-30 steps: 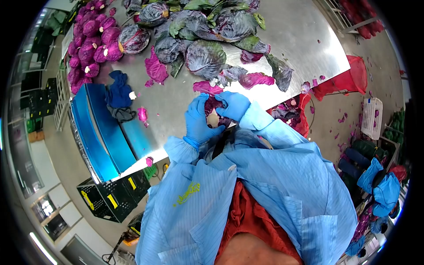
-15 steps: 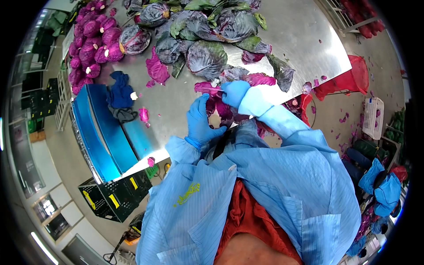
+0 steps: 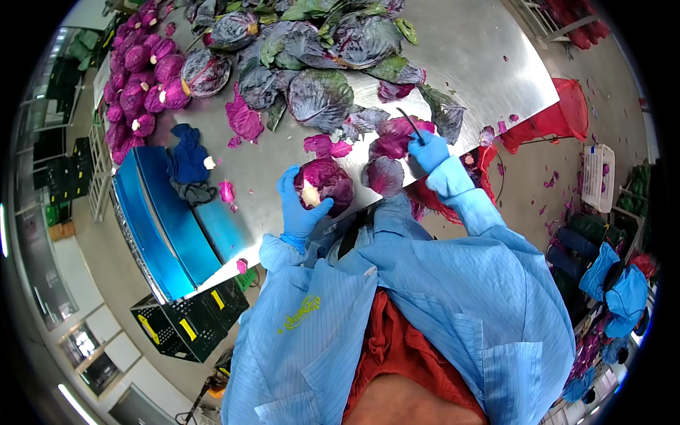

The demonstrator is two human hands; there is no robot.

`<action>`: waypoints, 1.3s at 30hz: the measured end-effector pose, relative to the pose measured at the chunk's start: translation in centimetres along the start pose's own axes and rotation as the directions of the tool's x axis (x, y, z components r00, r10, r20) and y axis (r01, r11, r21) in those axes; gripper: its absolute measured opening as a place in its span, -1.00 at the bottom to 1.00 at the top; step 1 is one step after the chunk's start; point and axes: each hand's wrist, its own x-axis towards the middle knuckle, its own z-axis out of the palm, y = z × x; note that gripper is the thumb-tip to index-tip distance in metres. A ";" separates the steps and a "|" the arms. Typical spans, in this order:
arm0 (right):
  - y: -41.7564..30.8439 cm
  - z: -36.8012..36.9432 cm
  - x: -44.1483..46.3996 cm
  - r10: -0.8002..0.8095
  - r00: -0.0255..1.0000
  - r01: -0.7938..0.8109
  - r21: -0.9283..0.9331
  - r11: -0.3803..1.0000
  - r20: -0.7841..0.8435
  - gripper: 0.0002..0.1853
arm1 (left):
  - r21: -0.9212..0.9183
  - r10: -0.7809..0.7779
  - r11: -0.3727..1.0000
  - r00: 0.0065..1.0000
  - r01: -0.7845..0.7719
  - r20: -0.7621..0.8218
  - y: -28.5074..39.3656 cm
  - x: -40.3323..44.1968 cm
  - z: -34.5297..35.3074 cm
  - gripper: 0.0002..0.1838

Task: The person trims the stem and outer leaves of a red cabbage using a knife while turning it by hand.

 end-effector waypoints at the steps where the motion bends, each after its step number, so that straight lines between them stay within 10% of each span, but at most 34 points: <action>1: 0.3 0.7 -0.5 -0.104 0.994 0.104 -0.057 0.993 -0.008 -0.65 | -0.015 -0.013 1.000 1.000 0.013 -0.012 0.0 -0.1 0.1 0.02; 6: -1.1 3.5 -4.3 0.065 0.990 -0.028 -0.277 0.960 0.125 -0.38 | 0.028 -0.042 0.999 0.998 0.043 -0.044 0.9 -0.3 0.7 0.00; 16: 6.6 0.5 -4.7 0.161 0.986 -0.164 -0.313 0.935 -0.036 -0.57 | 0.019 -0.254 0.965 0.954 0.260 -0.161 2.8 -1.3 1.5 0.10; 20: 18.0 -5.9 -6.4 0.260 0.946 -0.291 -0.154 0.944 -0.192 -0.52 | -0.035 -0.224 0.974 0.935 0.224 -0.274 2.7 -2.1 2.6 0.17; 21: 17.8 -7.2 -8.2 0.250 0.941 -0.187 0.269 0.945 -0.226 -0.40 | -0.029 -0.189 0.982 0.948 0.188 -0.254 2.1 -2.2 2.7 0.17; 23: 16.5 -10.1 -10.1 0.188 0.867 -0.353 -0.302 0.885 -0.462 -0.31 | -0.019 -0.119 0.993 0.970 0.118 -0.211 1.2 -2.4 3.0 0.19; 25: 13.8 -11.2 -10.9 0.228 0.827 -0.428 -0.311 0.849 -0.515 -0.24 | 0.006 -0.059 0.998 0.988 0.060 -0.144 2.4 -1.7 2.7 0.12; 28: 8.3 -8.2 -9.7 0.149 0.917 -0.127 0.085 0.988 -0.371 -0.47 | 0.214 0.156 0.965 0.988 -0.153 0.001 4.4 0.1 1.7 0.02; 31: 2.3 -3.2 -8.9 -0.205 0.975 0.199 -0.073 0.977 -0.089 -0.66 | 0.441 0.118 0.879 0.979 -0.181 0.166 6.0 1.2 0.6 -0.02; 33: -2.0 -0.3 -8.8 -0.235 0.954 0.214 0.130 0.968 0.185 -0.64 | 0.193 0.133 0.967 0.975 -0.167 0.178 5.3 1.9 0.5 -0.04; 35: -3.2 3.4 -7.4 -0.549 0.830 0.551 0.012 0.835 0.103 -0.69 | -0.022 0.137 0.991 0.979 -0.136 0.151 4.1 1.9 0.6 -0.06; 37: -5.8 4.7 -6.8 -0.457 0.862 0.492 -0.141 0.859 0.220 -0.71 | -0.197 0.129 0.974 0.988 -0.109 0.089 3.2 1.9 0.4 -0.08; 39: -6.3 5.7 -5.9 -0.487 0.839 0.534 -0.194 0.823 0.241 -0.74 | -0.040 0.158 0.987 0.977 -0.154 0.141 2.9 2.0 -0.7 -0.07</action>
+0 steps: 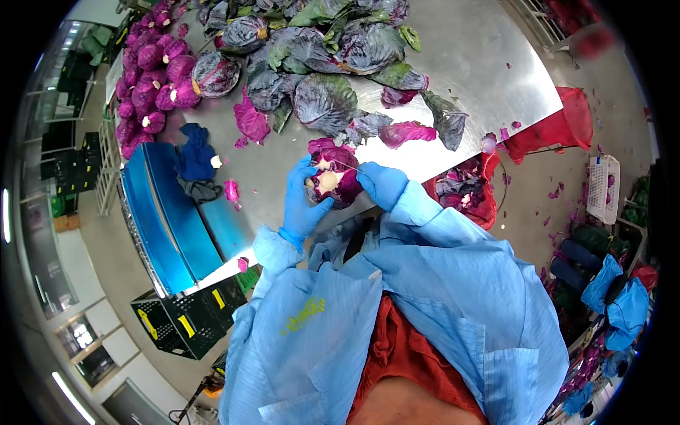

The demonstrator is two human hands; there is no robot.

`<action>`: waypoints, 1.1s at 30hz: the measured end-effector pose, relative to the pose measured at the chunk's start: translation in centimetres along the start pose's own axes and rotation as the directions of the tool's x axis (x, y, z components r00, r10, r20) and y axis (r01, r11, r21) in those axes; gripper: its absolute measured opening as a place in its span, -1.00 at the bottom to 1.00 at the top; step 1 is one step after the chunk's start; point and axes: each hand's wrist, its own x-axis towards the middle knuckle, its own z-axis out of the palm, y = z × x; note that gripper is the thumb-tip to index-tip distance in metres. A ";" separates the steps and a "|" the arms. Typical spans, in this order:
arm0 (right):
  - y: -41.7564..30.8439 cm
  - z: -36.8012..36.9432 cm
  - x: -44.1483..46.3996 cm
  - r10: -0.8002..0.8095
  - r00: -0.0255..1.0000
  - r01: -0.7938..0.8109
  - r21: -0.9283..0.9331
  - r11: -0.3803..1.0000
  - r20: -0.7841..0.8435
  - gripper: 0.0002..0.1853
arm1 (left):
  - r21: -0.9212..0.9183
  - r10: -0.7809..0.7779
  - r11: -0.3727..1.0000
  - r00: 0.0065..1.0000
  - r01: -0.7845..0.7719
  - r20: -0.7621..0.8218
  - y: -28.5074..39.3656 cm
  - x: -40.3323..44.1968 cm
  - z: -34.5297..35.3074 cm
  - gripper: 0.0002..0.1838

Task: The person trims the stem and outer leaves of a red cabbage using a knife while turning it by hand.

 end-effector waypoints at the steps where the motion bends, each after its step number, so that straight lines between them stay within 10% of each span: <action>1: 0.1 0.3 0.5 -0.023 1.000 0.023 -0.034 0.999 0.010 -0.75 | -0.013 -0.034 0.999 0.999 0.034 -0.005 -0.3 -0.3 -0.2 -0.07; 8: 0.2 1.0 1.4 -0.080 0.995 0.088 -0.119 0.989 0.067 -0.74 | -0.334 -0.379 0.899 0.883 0.282 -0.276 -1.9 -0.9 2.8 -0.10; 13: 2.2 1.2 2.8 -0.120 0.991 0.130 -0.176 0.976 0.065 -0.76 | 0.083 -0.290 0.922 0.816 0.379 -0.500 0.6 0.8 5.8 -0.10; 25: 2.6 1.2 2.3 -0.168 0.980 0.181 -0.116 0.977 0.110 -0.81 | 0.145 -0.253 0.949 0.950 0.280 -0.182 -0.4 1.9 2.4 -0.05; 33: 1.6 2.1 1.4 -0.075 0.982 0.105 -0.170 0.980 0.171 -0.85 | 0.130 -0.222 0.953 0.922 0.274 -0.317 0.1 2.0 3.8 -0.14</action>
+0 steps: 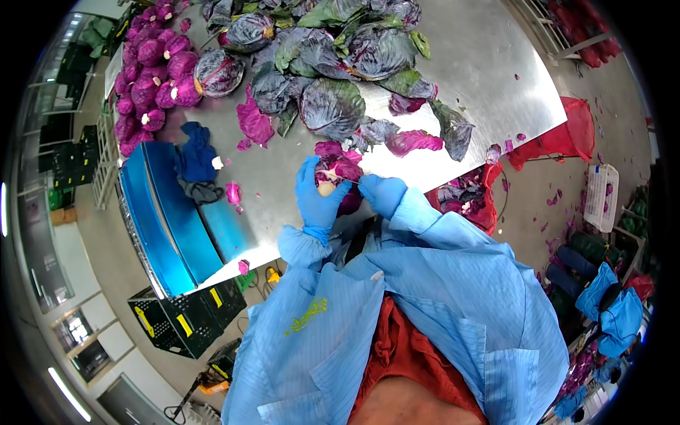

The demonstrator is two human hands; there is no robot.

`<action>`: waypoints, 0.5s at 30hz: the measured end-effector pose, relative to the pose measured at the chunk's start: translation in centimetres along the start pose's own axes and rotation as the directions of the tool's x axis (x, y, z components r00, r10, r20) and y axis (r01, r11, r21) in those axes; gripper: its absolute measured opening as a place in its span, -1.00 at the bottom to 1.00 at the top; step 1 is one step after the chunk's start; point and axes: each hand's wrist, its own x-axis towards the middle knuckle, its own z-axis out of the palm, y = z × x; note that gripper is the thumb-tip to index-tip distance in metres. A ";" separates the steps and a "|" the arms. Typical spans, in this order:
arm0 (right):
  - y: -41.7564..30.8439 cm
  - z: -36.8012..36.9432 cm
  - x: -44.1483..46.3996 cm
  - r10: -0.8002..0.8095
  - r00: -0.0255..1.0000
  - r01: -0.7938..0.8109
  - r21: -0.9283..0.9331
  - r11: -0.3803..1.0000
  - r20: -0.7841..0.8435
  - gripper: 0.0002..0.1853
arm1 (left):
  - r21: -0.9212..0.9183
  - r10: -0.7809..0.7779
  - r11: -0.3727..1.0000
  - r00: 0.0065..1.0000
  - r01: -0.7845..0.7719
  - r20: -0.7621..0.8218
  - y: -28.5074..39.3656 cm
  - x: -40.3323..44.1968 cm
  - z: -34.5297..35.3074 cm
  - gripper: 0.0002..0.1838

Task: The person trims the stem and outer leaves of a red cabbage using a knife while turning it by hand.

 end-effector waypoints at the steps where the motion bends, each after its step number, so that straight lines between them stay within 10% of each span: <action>1: -0.3 0.1 0.0 0.009 1.000 -0.008 -0.054 0.999 0.022 -0.85 | -0.005 -0.009 1.000 1.000 0.009 -0.004 0.2 -0.1 -0.1 -0.15; 15: -2.0 0.2 0.8 0.246 0.961 -0.249 -0.014 0.968 -0.129 -0.90 | 0.118 -0.091 0.987 0.982 0.111 -0.163 2.0 0.4 2.1 -0.18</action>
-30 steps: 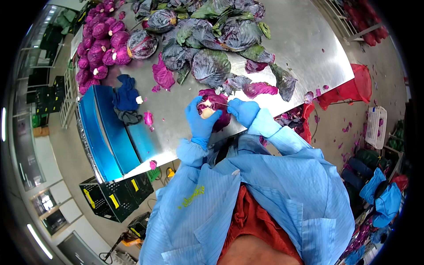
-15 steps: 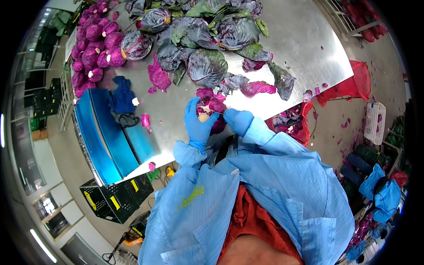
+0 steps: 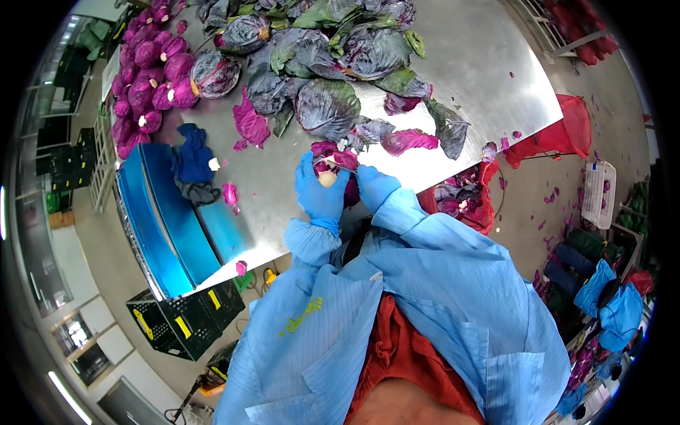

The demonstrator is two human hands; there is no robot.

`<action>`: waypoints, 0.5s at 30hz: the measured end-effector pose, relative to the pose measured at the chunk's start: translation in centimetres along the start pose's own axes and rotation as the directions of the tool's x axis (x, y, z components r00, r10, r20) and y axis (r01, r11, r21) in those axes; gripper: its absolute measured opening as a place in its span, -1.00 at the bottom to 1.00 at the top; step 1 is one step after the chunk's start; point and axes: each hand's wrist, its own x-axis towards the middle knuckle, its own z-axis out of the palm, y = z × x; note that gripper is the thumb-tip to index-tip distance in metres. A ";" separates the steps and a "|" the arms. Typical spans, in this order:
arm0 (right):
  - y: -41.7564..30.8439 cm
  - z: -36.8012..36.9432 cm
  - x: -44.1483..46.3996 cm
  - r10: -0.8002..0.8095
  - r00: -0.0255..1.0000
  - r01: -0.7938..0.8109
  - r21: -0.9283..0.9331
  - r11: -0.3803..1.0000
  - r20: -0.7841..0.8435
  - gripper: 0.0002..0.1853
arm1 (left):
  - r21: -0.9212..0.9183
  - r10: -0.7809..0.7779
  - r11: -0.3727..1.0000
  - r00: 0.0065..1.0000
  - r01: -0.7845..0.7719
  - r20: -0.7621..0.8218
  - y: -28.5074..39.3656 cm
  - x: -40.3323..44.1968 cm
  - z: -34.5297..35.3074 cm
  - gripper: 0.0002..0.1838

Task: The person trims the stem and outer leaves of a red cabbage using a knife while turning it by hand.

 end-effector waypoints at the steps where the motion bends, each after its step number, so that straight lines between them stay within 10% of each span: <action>1: -0.1 0.0 0.2 0.024 1.000 -0.024 -0.003 1.000 -0.001 -0.90 | 0.013 0.005 1.000 1.000 -0.005 -0.011 0.0 0.0 0.0 -0.18; 15: 0.5 2.3 1.0 0.030 0.993 -0.037 -0.061 0.997 -0.118 -0.85 | 0.068 -0.026 0.997 0.999 0.028 -0.038 0.0 0.2 0.3 -0.19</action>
